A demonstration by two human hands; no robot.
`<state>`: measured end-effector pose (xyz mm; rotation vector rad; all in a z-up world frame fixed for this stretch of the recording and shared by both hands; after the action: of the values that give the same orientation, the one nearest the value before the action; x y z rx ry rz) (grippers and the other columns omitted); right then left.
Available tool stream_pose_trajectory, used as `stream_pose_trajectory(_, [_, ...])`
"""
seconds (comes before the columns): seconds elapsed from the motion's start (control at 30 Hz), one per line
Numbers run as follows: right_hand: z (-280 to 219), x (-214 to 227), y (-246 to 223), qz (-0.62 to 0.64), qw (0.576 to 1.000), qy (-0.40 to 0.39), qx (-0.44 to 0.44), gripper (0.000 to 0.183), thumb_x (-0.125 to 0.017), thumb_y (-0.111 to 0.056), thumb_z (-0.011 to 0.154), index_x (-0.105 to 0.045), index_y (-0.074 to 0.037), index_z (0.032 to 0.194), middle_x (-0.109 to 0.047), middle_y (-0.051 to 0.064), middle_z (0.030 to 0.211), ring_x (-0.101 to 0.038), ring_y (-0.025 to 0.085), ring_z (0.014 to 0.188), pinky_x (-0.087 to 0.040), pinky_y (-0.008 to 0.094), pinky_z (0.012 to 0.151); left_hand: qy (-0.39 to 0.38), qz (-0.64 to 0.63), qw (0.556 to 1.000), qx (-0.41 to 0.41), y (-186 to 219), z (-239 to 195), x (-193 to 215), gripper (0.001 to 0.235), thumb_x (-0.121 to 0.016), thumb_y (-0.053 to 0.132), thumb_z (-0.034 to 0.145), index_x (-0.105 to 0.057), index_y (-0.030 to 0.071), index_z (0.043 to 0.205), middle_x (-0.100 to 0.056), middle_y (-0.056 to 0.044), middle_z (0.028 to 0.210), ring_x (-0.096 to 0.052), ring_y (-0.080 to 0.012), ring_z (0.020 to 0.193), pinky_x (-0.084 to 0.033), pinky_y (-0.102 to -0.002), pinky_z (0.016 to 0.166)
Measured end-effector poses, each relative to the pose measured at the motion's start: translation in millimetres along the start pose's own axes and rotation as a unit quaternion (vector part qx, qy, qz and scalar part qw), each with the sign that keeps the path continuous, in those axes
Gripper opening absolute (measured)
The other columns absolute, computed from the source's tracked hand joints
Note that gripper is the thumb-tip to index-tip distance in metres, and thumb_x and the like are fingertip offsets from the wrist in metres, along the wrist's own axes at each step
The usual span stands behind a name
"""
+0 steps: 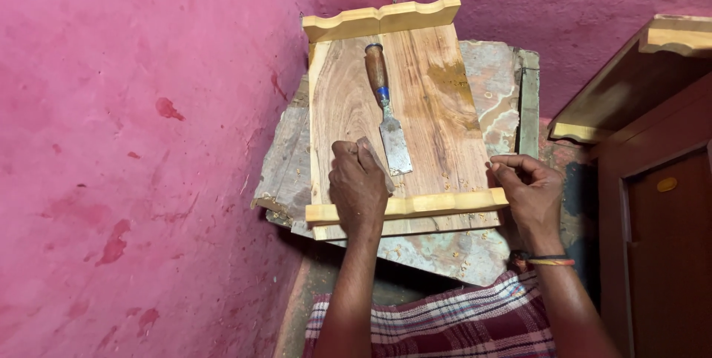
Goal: The person carves a small wooden piece using a chisel and a wooden mallet. They repeatedly position the chisel on the wood and strike it with the mallet to shape the piece.
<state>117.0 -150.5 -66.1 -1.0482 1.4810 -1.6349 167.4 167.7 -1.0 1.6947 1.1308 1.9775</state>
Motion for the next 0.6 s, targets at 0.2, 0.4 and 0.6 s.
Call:
stream_pose_trajectory(0.2, [-2.8,2.1,-5.6,-0.029,0.999,0.003,0.024,0.012,-0.071,-0.004,0.098,-0.077,0.0,0.107,-0.074,0.006,0.087,-0.068,0.007,0.074,-0.055,0.022,0.065,0.006,-0.046,0.999,-0.014,0.5,-0.2,3.4,0.03,-0.051,0.021,0.103,-0.05,0.006,0.129,-0.073,-0.02,0.1,-0.075,-0.0313,0.09,-0.059,-0.047,0.076])
stream_pose_trajectory(0.4, [-1.8,3.4,-7.4,-0.048,0.996,0.009,0.069,0.012,-0.071,-0.003,0.099,-0.077,0.0,0.109,-0.074,0.003,0.092,-0.067,0.005,0.076,-0.055,0.021,0.068,-0.006,-0.049,0.999,-0.012,-9.7,7.6,-11.7,0.034,-0.052,0.017,0.103,-0.05,0.005,0.134,-0.069,-0.021,0.112,-0.076,-0.0287,0.091,-0.061,-0.042,0.077])
stream_pose_trajectory(0.6, [-7.1,4.4,-3.0,-0.048,0.998,0.018,0.037,0.012,-0.071,-0.005,0.1,-0.077,0.0,0.11,-0.072,0.005,0.087,-0.064,0.007,0.07,-0.052,0.023,0.062,-0.019,-0.037,0.999,-0.005,-15.9,9.8,-23.3,0.037,-0.054,0.015,0.103,-0.049,0.004,0.137,-0.071,-0.021,0.111,-0.075,-0.0288,0.092,-0.061,-0.04,0.078])
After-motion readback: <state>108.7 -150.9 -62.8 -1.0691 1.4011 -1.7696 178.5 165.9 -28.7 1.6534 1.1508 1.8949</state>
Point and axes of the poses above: each hand's wrist, its own z-axis towards the middle knuckle, its own x-axis out of the back of the hand, y = z × x, the point moved 10 cm from there along z, towards the middle knuckle
